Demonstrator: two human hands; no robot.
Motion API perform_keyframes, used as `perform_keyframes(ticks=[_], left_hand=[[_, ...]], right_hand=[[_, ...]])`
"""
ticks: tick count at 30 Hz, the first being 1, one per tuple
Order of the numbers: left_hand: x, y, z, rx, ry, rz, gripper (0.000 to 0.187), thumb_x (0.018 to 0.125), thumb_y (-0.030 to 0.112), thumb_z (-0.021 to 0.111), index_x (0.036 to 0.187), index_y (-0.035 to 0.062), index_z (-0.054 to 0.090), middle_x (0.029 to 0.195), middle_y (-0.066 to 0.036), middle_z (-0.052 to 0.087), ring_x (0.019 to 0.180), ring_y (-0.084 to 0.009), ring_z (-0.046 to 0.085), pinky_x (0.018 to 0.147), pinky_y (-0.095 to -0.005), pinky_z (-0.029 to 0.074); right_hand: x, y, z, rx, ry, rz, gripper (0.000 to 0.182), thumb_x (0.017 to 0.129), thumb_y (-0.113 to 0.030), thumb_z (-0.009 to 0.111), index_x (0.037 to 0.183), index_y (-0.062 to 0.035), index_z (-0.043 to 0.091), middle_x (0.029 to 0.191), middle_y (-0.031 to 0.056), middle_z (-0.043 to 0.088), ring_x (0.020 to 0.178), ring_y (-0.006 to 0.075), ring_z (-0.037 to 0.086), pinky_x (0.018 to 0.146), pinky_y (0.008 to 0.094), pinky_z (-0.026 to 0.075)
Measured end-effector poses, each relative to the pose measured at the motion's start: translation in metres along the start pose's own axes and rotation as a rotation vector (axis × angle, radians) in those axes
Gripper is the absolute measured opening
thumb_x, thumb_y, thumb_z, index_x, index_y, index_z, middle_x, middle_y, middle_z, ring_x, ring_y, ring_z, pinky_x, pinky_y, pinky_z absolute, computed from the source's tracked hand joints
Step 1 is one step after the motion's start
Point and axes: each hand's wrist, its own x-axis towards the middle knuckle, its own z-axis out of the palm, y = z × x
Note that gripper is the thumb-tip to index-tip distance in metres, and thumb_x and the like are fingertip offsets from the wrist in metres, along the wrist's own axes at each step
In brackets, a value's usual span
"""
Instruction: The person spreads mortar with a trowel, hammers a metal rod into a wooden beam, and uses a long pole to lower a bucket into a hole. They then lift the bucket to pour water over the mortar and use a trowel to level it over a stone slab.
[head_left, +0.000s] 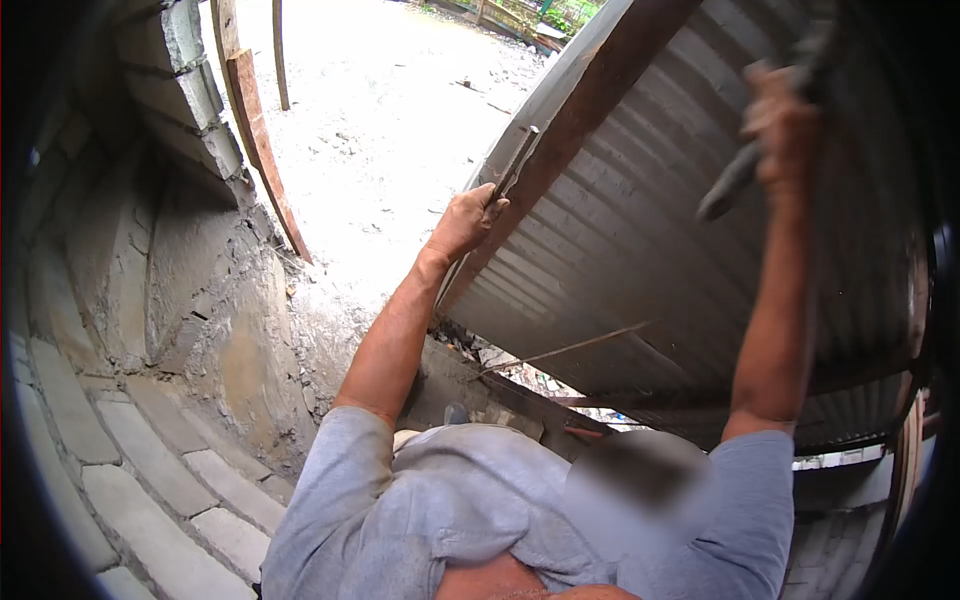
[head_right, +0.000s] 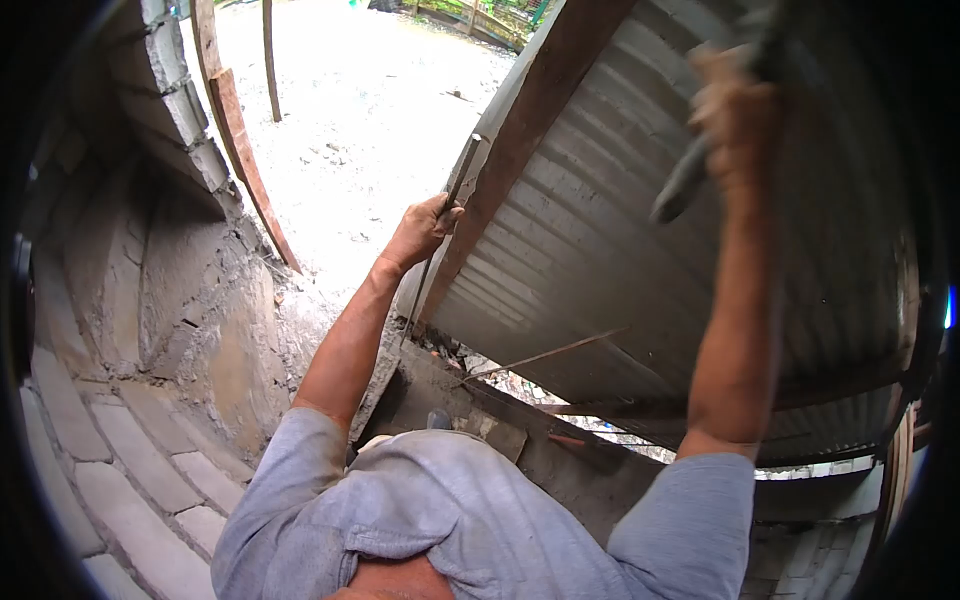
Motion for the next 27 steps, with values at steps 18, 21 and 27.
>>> perform_keyframes(ticks=[18,21,27], left_hand=[[0.005,0.0,0.004,-0.036,-0.035,-0.022,0.024,0.1,0.024,0.056,0.092,0.0006,0.058,0.068,-0.009,0.055,0.062,-0.0183,0.053,0.061,-0.0347,0.046],[0.002,-0.003,0.007,-0.111,0.023,-0.003,0.023,0.097,0.022,0.058,0.09,0.0002,0.054,0.073,-0.021,0.057,0.065,-0.0358,0.056,0.064,-0.0454,0.045],[0.006,-0.002,0.01,-0.037,0.0,-0.015,0.023,0.099,0.022,0.056,0.093,0.0009,0.059,0.07,-0.01,0.059,0.062,-0.0177,0.055,0.061,-0.0343,0.047]], right_hand=[[-0.04,-0.013,0.045,-0.409,0.004,0.2,0.02,0.093,-0.026,0.063,0.081,-0.0109,0.064,0.062,-0.0026,0.055,0.055,0.0086,0.055,0.053,0.0247,0.044],[-0.086,0.003,0.082,-1.211,-0.343,-0.146,0.034,0.084,-0.019,0.067,0.111,0.0003,0.063,0.105,0.0231,0.067,0.106,0.0355,0.063,0.091,0.0404,0.05],[-0.029,-0.054,0.028,-0.994,-0.024,-0.064,0.034,0.083,-0.02,0.07,0.107,0.0025,0.065,0.1,0.0241,0.068,0.097,0.0362,0.067,0.086,0.0405,0.053]])
